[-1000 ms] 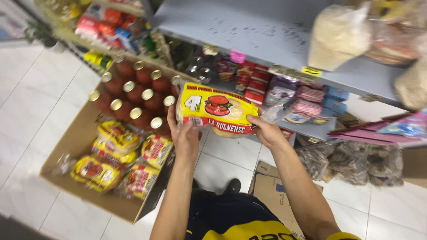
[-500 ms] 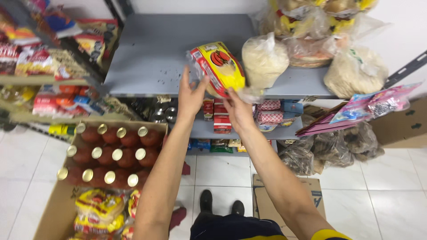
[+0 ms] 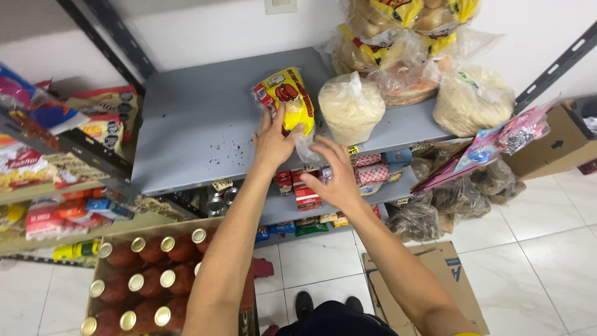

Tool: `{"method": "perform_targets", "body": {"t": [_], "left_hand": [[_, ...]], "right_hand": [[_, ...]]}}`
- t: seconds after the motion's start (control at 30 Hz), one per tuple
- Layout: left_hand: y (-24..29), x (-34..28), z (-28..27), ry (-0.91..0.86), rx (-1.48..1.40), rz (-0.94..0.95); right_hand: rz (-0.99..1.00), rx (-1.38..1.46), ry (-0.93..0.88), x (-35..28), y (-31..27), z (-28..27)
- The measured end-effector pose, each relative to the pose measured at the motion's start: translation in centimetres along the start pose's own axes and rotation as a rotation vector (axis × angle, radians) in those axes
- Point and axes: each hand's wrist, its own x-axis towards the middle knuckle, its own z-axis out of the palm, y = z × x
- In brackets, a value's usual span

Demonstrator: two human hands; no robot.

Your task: The person picks up bags of bread and bottles of sauce from a box on the floor and places them onto a metal shelving unit.

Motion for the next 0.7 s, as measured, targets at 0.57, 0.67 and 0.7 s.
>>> {"method": "perform_targets", "body": {"t": [0.57, 0.67, 0.7], "left_hand": [[2.8, 15.1, 3.2, 0.079, 0.32, 0.091], [3.9, 15.8, 3.8, 0.091, 0.308, 0.081], [3.7, 16.7, 4.5, 0.09, 0.307, 0.084]], "right_hand": [[0.008, -0.237, 0.351, -0.1, 3.1, -7.8], [0.133, -0.263, 0.304, 1.5, 3.8, -8.3], [0.133, -0.265, 0.306, 1.9, 3.8, -8.3]]}}
